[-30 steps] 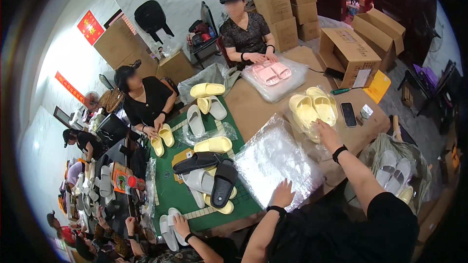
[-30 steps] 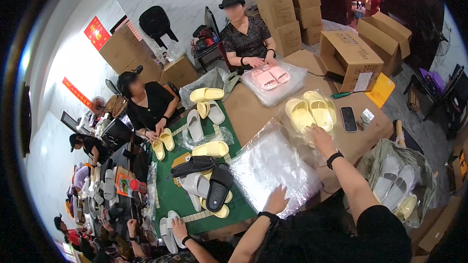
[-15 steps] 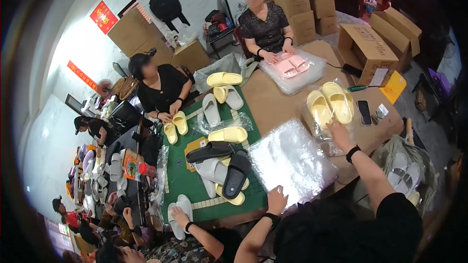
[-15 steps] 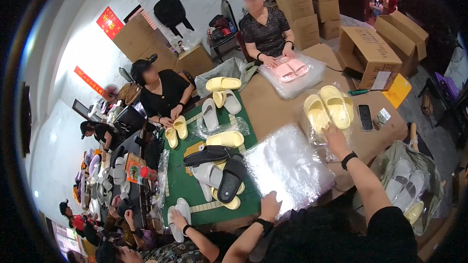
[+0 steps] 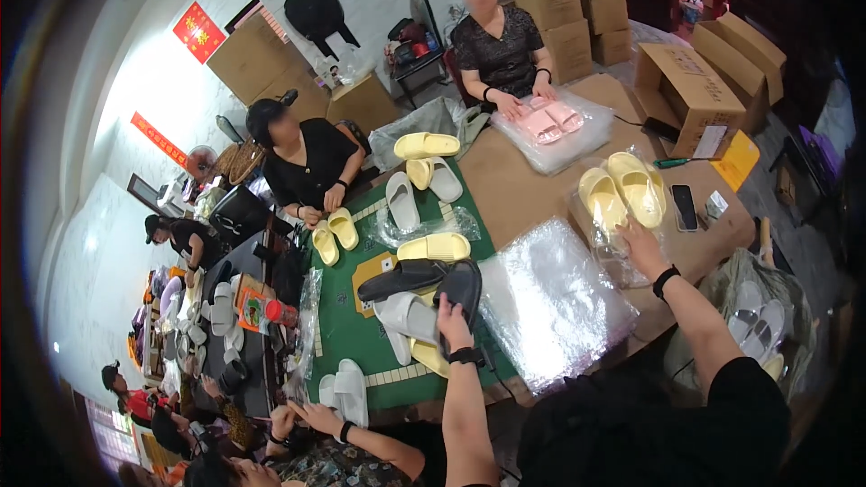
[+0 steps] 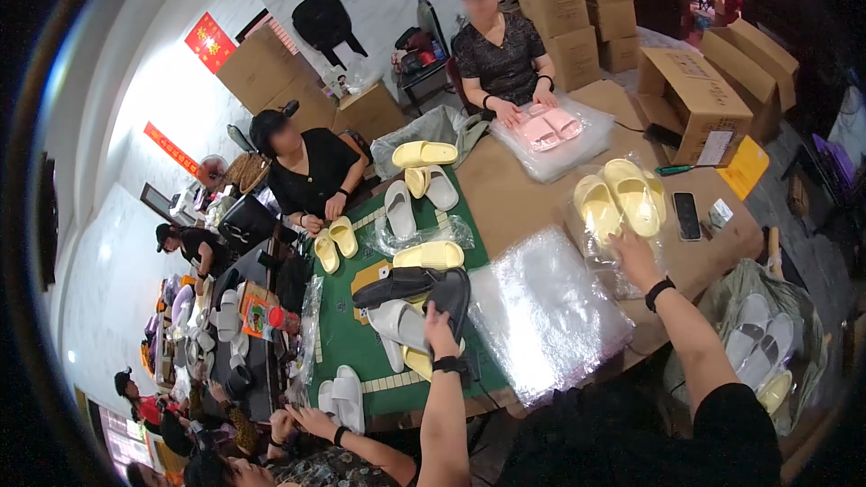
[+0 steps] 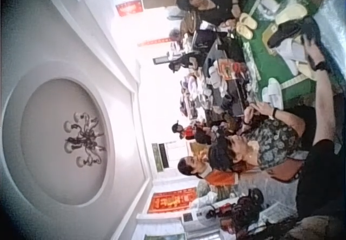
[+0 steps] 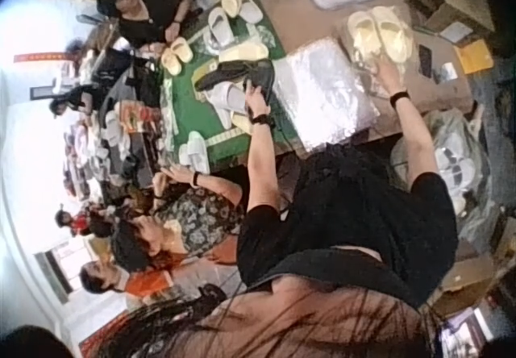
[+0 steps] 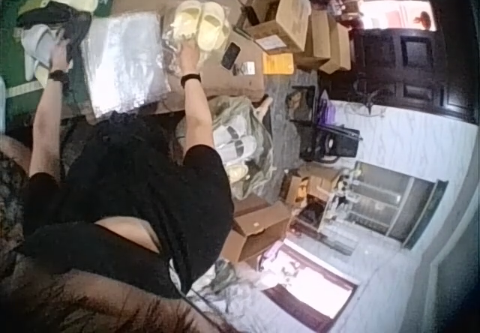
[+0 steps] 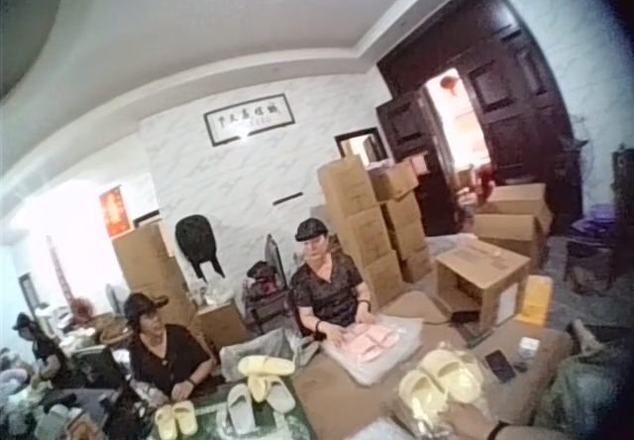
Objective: The recorder is packing finished slippers into plastic bags and placing them in a large sack.
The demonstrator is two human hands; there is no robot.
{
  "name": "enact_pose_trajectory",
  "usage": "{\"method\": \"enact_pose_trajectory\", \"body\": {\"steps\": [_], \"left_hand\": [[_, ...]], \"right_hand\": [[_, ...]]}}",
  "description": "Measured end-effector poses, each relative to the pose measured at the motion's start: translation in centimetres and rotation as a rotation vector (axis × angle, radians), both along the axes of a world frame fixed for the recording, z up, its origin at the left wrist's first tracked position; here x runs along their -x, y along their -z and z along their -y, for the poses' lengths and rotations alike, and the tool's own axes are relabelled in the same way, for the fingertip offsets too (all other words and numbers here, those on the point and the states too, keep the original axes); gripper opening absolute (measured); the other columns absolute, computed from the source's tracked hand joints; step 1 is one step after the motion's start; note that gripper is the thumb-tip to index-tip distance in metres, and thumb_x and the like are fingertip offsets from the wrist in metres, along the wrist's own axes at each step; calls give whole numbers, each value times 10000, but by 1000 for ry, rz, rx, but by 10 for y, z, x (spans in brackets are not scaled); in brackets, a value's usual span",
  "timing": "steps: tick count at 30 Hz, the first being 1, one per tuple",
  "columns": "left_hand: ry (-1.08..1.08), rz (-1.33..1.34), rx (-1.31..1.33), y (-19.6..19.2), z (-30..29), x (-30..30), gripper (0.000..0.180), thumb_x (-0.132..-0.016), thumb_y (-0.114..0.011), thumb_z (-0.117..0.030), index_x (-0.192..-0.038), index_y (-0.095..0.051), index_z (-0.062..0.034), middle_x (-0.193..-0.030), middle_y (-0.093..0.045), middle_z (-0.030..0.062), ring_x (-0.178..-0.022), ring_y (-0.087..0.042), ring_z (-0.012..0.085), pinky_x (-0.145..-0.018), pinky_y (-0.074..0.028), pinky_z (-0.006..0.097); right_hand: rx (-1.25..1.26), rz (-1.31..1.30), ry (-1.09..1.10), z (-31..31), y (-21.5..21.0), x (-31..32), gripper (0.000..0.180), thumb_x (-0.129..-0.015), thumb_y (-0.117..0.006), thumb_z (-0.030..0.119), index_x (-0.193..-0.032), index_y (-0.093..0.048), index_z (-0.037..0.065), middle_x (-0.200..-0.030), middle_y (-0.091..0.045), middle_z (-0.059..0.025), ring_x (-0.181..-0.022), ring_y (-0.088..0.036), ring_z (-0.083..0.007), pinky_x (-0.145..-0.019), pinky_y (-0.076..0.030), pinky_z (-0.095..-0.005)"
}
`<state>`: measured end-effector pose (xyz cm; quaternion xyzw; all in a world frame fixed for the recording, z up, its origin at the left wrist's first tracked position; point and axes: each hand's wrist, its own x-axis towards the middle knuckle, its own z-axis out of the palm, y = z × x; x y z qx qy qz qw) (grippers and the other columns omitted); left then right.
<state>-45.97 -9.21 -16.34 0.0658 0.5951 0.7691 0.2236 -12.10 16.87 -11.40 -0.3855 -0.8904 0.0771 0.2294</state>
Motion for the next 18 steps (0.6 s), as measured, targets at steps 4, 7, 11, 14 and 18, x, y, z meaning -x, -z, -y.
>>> {"method": "enact_pose_trajectory", "body": {"steps": [4,7,11,14,18], "left_hand": [[-181,-182,-45,-74,-1,8,456,-816,-489,58,-1265,-408,28,-1212,-473,138,-1052,-477,189,-893,-377,276],[-156,-217,-182,-129,-8,-3,453,-837,-482,15,-1279,-382,24,-1221,-450,161,-1068,-460,195,-921,-349,287],[63,-209,-311,-159,-17,-33,463,-830,-467,28,-1280,-358,38,-1223,-441,130,-1042,-469,176,-914,-357,277],[126,-206,-246,-158,-28,-64,471,-820,-469,40,-1278,-365,49,-1220,-435,117,-1050,-458,168,-931,-328,260],[345,-26,-17,-106,-44,-90,564,-792,-495,20,-1320,-298,42,-1257,-398,136,-1054,-452,202,-914,-340,269]], "right_hand": [[32,-45,-9,2,-9,4,345,-744,-537,27,-1081,-570,95,-1210,-446,-221,-1031,-490,-366,-862,-413,-413],[139,-129,48,-5,3,4,326,-740,-525,8,-1055,-570,76,-1234,-437,-213,-1043,-485,-376,-868,-414,-399],[151,-305,82,-4,5,8,282,-761,-512,34,-1040,-550,52,-1236,-436,-195,-1047,-479,-369,-860,-413,-387],[261,-455,220,-3,0,19,244,-788,-513,66,-1029,-546,41,-1232,-435,-188,-1047,-476,-368,-864,-406,-392],[140,-715,271,-16,20,26,249,-841,-480,40,-1084,-499,-10,-1153,-479,-148,-1006,-514,-245,-836,-426,-316]]}}
